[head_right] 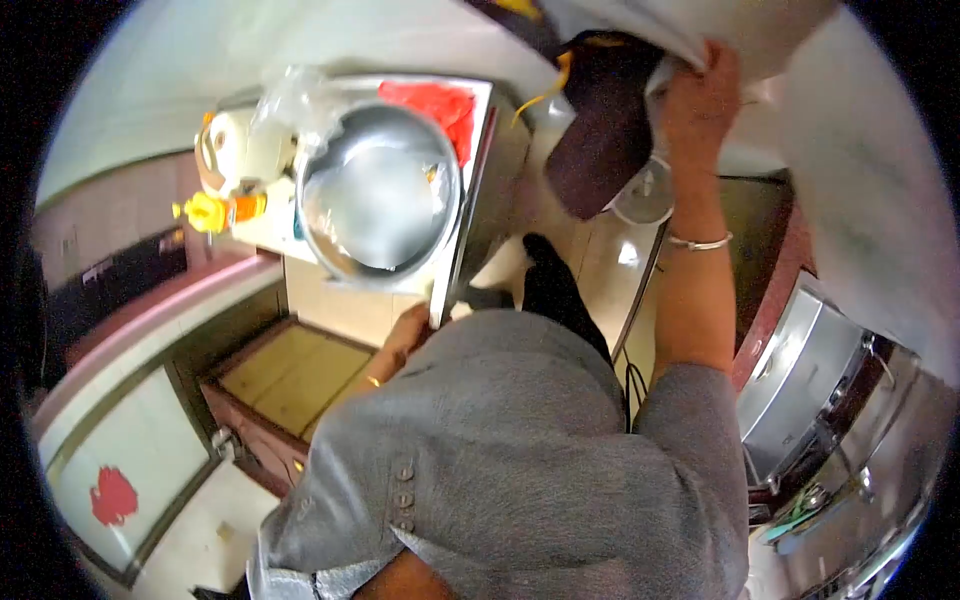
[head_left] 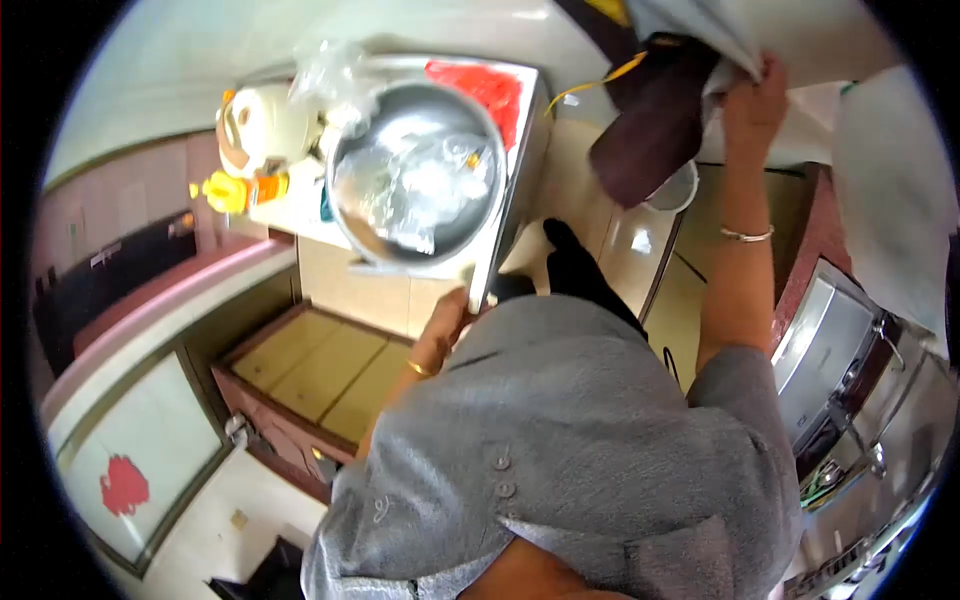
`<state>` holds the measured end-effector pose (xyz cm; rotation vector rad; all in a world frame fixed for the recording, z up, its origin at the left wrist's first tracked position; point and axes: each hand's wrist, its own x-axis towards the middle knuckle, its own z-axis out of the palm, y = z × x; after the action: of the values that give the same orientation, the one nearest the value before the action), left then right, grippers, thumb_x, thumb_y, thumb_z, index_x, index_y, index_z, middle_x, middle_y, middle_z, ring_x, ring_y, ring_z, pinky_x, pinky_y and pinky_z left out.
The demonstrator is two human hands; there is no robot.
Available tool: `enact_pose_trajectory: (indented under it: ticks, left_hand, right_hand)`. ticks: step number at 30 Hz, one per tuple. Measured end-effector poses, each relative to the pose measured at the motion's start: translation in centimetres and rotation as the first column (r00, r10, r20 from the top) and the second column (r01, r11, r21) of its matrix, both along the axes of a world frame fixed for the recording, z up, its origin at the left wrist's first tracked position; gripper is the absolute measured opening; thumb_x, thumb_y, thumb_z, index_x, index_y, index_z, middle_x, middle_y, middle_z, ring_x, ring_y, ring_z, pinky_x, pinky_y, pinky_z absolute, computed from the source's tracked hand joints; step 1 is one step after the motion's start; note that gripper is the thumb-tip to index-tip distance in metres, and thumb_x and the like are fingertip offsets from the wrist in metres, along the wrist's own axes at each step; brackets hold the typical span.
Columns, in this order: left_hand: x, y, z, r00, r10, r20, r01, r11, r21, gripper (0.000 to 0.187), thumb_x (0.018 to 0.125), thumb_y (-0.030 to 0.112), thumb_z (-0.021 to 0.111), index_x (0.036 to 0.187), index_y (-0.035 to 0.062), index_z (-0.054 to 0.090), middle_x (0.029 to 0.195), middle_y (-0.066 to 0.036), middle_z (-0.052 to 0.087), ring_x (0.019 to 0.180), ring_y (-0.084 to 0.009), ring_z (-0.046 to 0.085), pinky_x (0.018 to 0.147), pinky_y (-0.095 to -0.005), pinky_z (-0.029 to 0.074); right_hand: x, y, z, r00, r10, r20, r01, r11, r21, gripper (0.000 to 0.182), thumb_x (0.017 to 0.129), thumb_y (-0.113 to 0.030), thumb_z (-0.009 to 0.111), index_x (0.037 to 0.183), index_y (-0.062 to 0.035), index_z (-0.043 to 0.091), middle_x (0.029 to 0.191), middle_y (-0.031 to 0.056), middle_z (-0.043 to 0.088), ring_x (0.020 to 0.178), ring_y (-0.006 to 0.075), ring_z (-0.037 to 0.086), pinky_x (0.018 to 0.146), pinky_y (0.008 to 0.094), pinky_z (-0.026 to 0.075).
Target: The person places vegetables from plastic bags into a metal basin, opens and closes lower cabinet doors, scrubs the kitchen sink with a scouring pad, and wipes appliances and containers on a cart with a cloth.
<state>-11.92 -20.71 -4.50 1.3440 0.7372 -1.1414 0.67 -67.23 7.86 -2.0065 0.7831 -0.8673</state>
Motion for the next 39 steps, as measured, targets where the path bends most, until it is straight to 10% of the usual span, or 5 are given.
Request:
enact_pose_trajectory:
  ticks: [7,16,26,30,39]
  left_hand:
    - [-0.8,0.7,1.1,0.998,-0.008,0.060,0.002,0.995,0.102,0.040,0.096,0.026,0.045,0.123,-0.0041,0.047,0.095,-0.013,0.061,0.080,-0.0211,0.065,0.071,-0.0280,0.055]
    - [-2.4,1.9,-0.9,0.994,0.059,0.092,-0.063,0.997,0.040,0.039,0.096,0.027,0.046,0.124,0.0010,0.047,0.103,-0.008,0.058,0.087,-0.0210,0.063,0.074,-0.0283,0.052]
    - [-0.4,1.3,-3.5,0.896,0.268,-0.353,-0.291,0.957,-0.013,0.028,0.093,0.020,0.043,0.108,-0.0010,0.053,0.095,-0.017,0.061,0.082,-0.0254,0.062,0.077,-0.0343,0.054]
    - [0.6,-0.4,-3.5,0.841,0.353,-0.410,-0.365,0.930,0.052,0.025,0.093,0.015,0.041,0.105,-0.0024,0.053,0.086,-0.018,0.061,0.077,-0.0261,0.061,0.071,-0.0331,0.055]
    - [0.7,-0.6,-6.1,0.795,0.414,-0.444,-0.418,0.904,0.092,0.023,0.089,0.016,0.045,0.092,-0.0034,0.056,0.070,-0.014,0.056,0.055,-0.0182,0.053,0.048,-0.0262,0.047]
  right_hand:
    - [3.2,8.0,1.1,0.812,0.319,0.489,-0.574,0.592,0.567,0.033,0.087,0.001,0.037,0.114,-0.0024,0.056,0.100,0.0094,0.059,0.089,0.0210,0.060,0.064,0.0340,0.058]
    - [11.5,27.8,0.7,0.661,0.738,-0.134,-0.626,0.444,-0.641,0.063,0.071,-0.003,0.061,0.131,-0.0122,0.042,0.124,0.0205,0.043,0.118,0.0319,0.042,0.091,0.0380,0.043]
    - [-8.6,25.3,-15.9,0.795,0.582,-0.167,-0.483,0.776,0.405,0.033,0.077,-0.016,0.066,0.102,-0.0038,0.047,0.092,0.0128,0.052,0.078,0.0236,0.057,0.067,0.0331,0.046]
    - [-10.8,26.6,-18.1,0.452,0.886,-0.105,-0.385,0.300,0.873,0.056,0.068,-0.030,0.075,0.105,0.0008,0.047,0.084,0.0103,0.058,0.077,0.0182,0.057,0.070,0.0312,0.048]
    - [-7.0,28.7,-18.1,0.668,0.743,0.029,-0.135,0.083,0.987,0.035,0.062,-0.005,0.071,0.093,0.0067,0.059,0.084,0.0118,0.062,0.074,0.0203,0.059,0.061,0.0319,0.046]
